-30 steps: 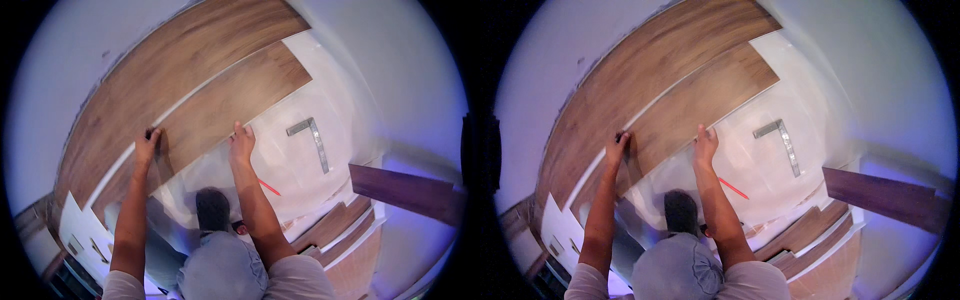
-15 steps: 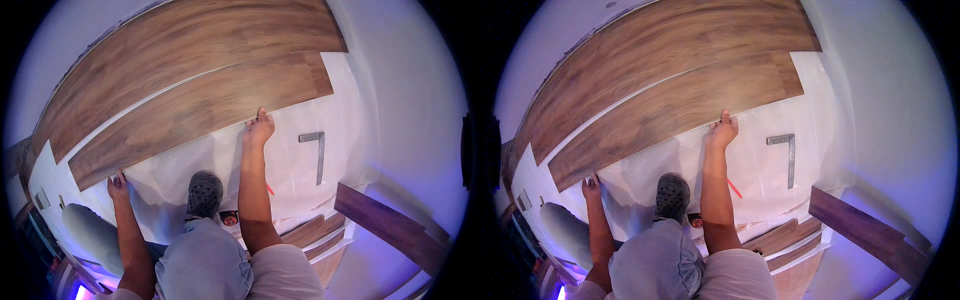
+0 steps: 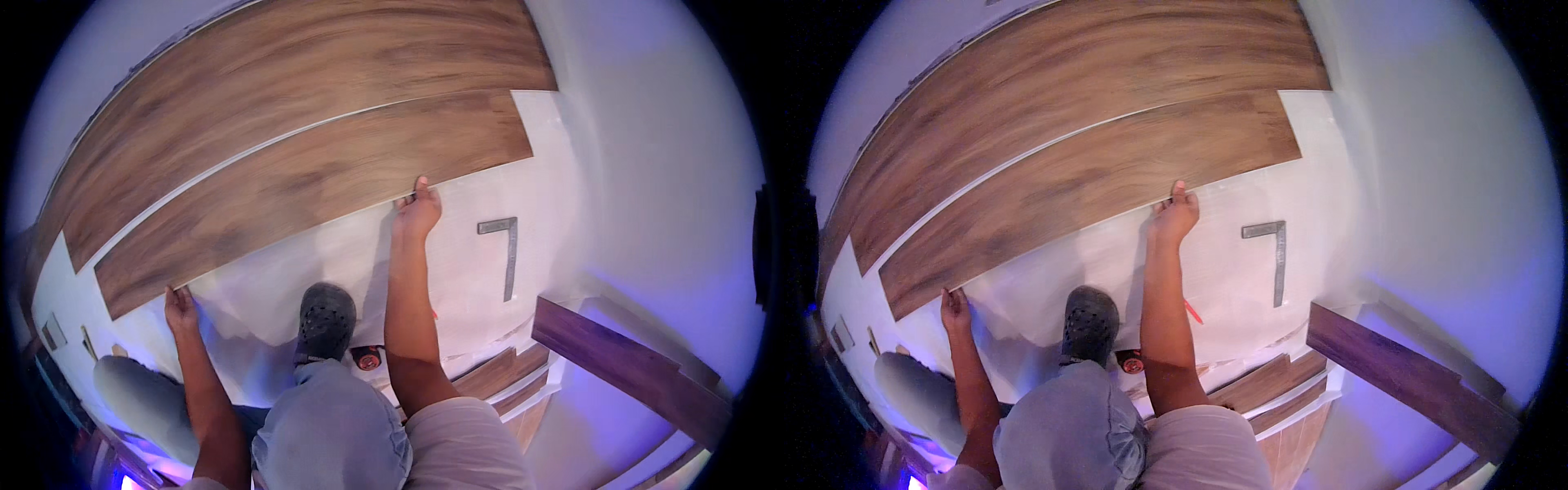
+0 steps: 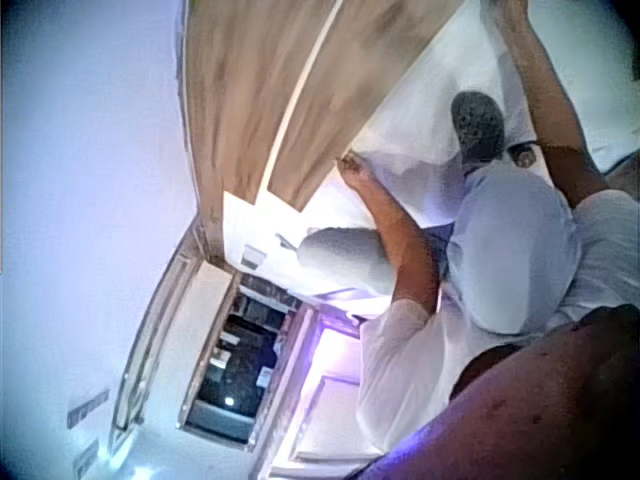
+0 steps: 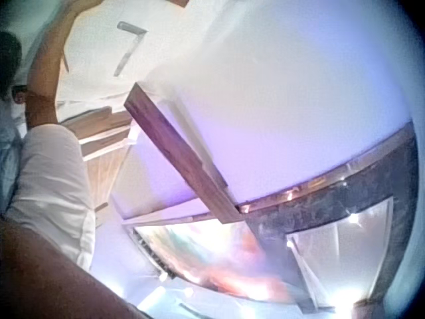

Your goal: The person positions laminate planks on a floor, marks them using a pencil and a square, and fits the planks into place by hand.

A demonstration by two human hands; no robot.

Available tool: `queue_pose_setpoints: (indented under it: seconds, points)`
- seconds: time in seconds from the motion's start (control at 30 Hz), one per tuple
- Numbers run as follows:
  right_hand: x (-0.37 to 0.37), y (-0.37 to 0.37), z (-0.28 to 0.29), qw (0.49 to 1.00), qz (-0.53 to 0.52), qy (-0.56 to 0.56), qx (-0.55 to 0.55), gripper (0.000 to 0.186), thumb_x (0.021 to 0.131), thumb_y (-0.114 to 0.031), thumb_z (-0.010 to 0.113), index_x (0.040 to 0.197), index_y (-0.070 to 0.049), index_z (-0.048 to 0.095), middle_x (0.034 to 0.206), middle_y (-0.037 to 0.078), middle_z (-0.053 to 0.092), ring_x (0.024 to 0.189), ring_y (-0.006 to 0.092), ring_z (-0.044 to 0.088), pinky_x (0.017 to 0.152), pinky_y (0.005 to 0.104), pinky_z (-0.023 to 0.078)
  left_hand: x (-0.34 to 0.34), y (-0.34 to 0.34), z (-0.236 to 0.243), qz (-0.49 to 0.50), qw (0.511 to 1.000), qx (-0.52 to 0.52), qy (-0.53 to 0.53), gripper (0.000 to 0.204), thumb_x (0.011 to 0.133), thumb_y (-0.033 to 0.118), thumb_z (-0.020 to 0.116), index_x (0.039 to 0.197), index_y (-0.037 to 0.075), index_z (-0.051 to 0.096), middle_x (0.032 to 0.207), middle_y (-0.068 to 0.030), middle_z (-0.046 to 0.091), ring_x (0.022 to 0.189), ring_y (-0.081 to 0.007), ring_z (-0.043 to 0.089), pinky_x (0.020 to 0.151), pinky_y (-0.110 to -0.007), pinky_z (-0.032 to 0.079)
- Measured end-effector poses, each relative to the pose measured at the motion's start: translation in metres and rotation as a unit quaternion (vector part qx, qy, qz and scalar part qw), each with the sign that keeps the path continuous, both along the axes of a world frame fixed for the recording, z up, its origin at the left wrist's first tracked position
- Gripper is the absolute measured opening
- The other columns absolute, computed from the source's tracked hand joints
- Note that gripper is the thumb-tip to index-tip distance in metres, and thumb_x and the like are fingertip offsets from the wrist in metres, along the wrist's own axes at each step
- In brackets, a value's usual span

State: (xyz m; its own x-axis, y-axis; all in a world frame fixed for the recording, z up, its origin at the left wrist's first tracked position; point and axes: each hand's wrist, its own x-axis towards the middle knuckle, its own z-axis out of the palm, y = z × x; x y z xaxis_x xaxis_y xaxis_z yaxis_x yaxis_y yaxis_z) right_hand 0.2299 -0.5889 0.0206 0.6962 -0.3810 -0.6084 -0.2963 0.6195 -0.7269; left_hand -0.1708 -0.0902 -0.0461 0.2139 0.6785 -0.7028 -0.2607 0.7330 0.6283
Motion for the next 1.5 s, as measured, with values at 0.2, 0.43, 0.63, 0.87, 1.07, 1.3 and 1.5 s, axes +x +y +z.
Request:
queue_pose_setpoints:
  seconds: [0.2,0.43,0.63,0.87,1.07,1.3,1.5]
  points:
    - [0.007,0.001,0.014,0.999,0.011,-0.019,-0.026,0.016,0.105,-0.015,0.065,0.097,-0.005,0.057,0.088,0.005,0.066,0.069,0.0144,0.062,0.055,0.0293,0.047,-0.006,0.013,0.004,0.032,0.998,0.035,-0.048,0.019,0.103,0.008,0.066,0.117,-0.005,0.066,0.119,-0.0164,0.072,0.117,-0.0280,0.069,0.103,-0.040,0.061]
    - [0.013,0.001,0.023,0.999,0.003,-0.012,-0.033,0.018,0.104,-0.016,0.067,0.094,-0.005,0.057,0.086,0.006,0.067,0.067,0.0149,0.062,0.053,0.0296,0.046,0.013,0.001,0.020,-0.006,0.998,0.035,-0.058,0.012,0.103,0.009,0.067,0.108,-0.002,0.068,0.106,-0.0130,0.075,0.106,-0.0243,0.072,0.092,-0.036,0.063]
    - [0.013,-0.005,0.011,0.998,0.000,0.004,-0.061,0.019,0.104,-0.015,0.068,0.091,-0.006,0.056,0.084,0.005,0.066,0.065,0.0140,0.062,0.050,0.0295,0.044,0.033,-0.012,0.026,0.003,0.999,0.024,0.021,0.013,0.102,0.012,0.069,0.103,-0.001,0.068,0.102,-0.0112,0.074,0.100,-0.0221,0.071,0.090,-0.035,0.064]
    - [0.026,-0.010,0.025,0.994,-0.013,0.006,-0.104,0.023,0.104,-0.015,0.068,0.086,-0.007,0.055,0.080,0.003,0.064,0.063,0.0120,0.060,0.050,0.0283,0.043,0.024,-0.010,0.031,-0.046,0.999,0.021,0.016,0.018,0.103,0.011,0.068,0.113,-0.003,0.066,0.111,-0.0133,0.073,0.105,-0.0233,0.072,0.094,-0.034,0.063]
    - [0.062,-0.072,0.006,0.986,0.014,0.030,-0.161,0.020,0.103,-0.014,0.068,0.088,-0.004,0.059,0.083,0.006,0.065,0.065,0.0148,0.063,0.053,0.0300,0.048,0.063,-0.066,0.037,-0.113,0.993,-0.011,0.033,0.023,0.105,0.012,0.065,0.121,-0.003,0.064,0.120,-0.0139,0.072,0.111,-0.0233,0.071,0.096,-0.034,0.062]
    - [0.088,-0.122,-0.014,0.986,0.007,0.041,-0.162,0.019,0.103,-0.013,0.067,0.090,0.001,0.062,0.088,0.010,0.068,0.071,0.0201,0.067,0.061,0.0346,0.058,0.104,-0.129,0.057,-0.176,0.983,-0.038,0.033,0.027,0.105,0.015,0.065,0.125,-0.004,0.062,0.124,-0.0143,0.070,0.117,-0.0231,0.068,0.107,-0.035,0.057]
    - [0.110,-0.160,-0.040,0.973,0.026,0.065,-0.219,0.022,0.102,-0.013,0.068,0.101,0.009,0.066,0.097,0.014,0.071,0.079,0.0236,0.070,0.070,0.0388,0.062,0.140,-0.167,0.072,-0.185,0.977,-0.060,0.089,0.032,0.109,0.014,0.058,0.131,-0.009,0.057,0.132,-0.0207,0.066,0.122,-0.0303,0.066,0.108,-0.038,0.059]
